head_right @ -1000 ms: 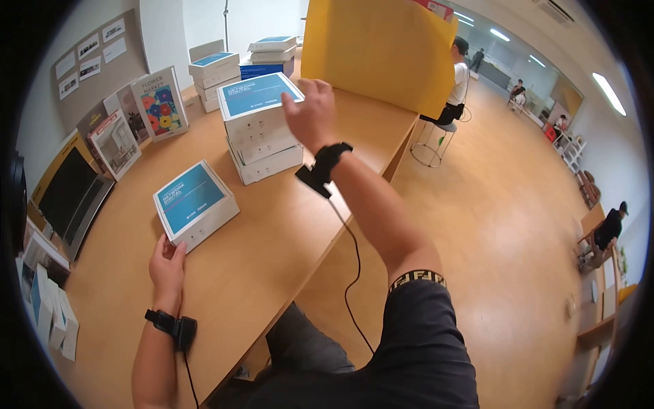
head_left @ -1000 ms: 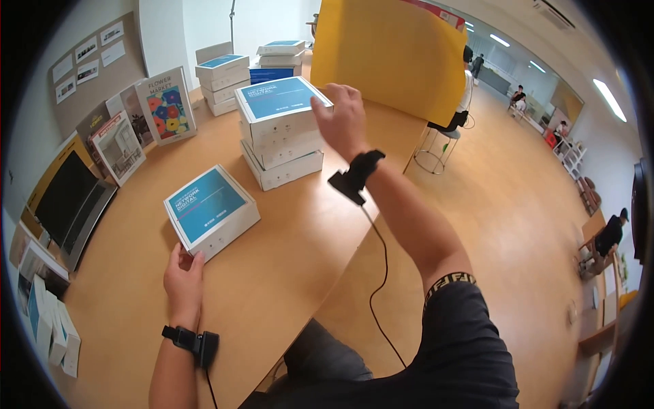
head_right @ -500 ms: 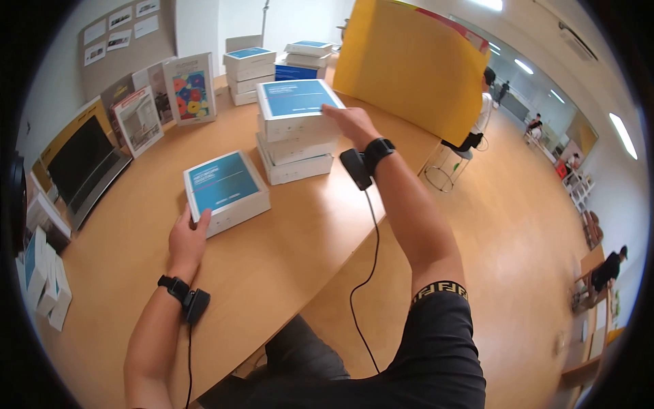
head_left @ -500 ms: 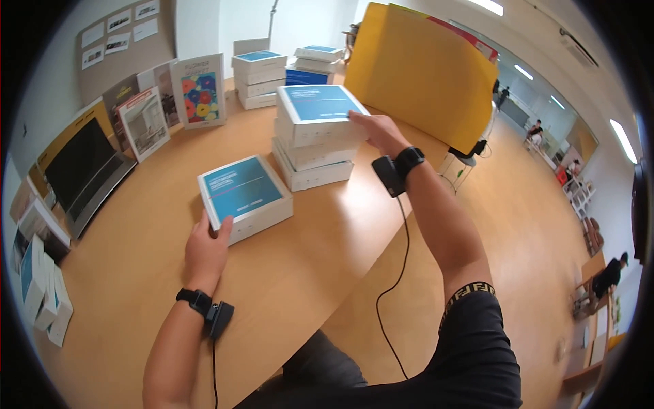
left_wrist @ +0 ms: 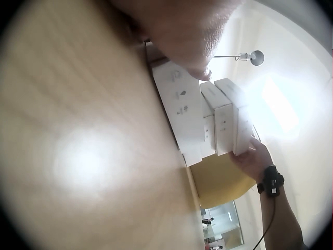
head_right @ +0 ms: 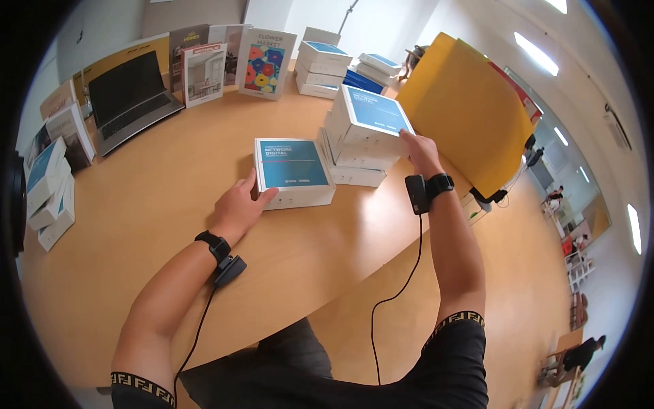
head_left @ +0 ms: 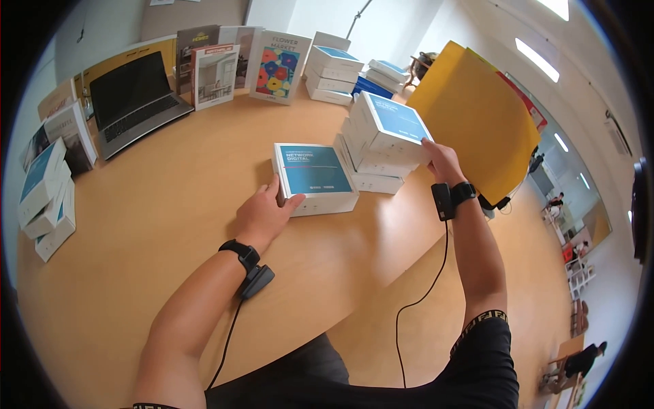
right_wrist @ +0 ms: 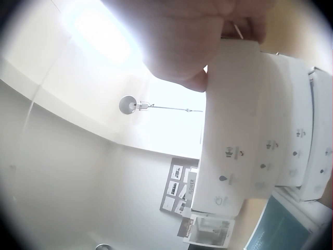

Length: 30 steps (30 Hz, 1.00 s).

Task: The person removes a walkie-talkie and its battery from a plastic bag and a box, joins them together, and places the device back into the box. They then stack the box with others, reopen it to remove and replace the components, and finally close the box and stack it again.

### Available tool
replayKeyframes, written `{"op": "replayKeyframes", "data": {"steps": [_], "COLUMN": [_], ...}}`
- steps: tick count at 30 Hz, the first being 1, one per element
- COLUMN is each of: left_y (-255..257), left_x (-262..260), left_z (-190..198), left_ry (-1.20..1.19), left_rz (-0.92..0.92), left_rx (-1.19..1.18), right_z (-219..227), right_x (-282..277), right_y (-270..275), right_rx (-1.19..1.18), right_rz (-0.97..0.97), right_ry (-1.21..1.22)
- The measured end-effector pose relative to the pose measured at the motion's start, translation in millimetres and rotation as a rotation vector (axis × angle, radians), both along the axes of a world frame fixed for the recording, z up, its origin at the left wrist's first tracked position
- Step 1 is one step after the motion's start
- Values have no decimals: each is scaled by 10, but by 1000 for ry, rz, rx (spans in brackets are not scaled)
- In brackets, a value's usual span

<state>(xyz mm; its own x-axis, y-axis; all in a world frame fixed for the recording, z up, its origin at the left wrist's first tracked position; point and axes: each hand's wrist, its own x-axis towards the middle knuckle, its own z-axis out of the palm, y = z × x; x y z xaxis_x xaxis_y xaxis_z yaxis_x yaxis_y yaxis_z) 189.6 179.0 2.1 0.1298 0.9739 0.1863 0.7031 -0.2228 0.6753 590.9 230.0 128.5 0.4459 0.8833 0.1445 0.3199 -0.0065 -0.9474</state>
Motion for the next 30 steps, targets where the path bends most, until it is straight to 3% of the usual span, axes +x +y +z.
{"op": "replayKeyframes", "data": {"steps": [6,9,11,12,14,17,20,25,27,28,30], "left_y": [28,21,10,2,19,16,18,-7,-17,-4,32], "left_x": [-2,-2,-6,-7,-7,-15,-39,-68,-113,-128,-144], "left_z": [-33,-53,-33,-29,-59,-73,-56,-10,55,29,-76], "left_ry": [12,6,7,11,-1,-15,-34,-74,-215,-211,-490], "left_rz": [-8,0,6,9,12,18,11,15,-31,-31,-24], "left_rx": [-5,19,9,4,16,29,15,26,-124,-126,-27], "right_z": [12,92,139,108,55,11,-14,-101,-184,-232,-269], "right_x": [-198,-436,-631,-611,-552,-569,-617,-852,-997,-1082,-1341], "right_y": [-50,-213,-310,-298,-250,-175,-169,-400,-522,-579,-714], "right_rx": [-39,-106,-134,-141,-7,35,109,65,37,67,108], "right_rz": [-42,-89,-75,-72,27,-68,-43,77,136,224,320], "right_ry": [-66,-230,34,31,303,411,545,620,663,628,607]}}
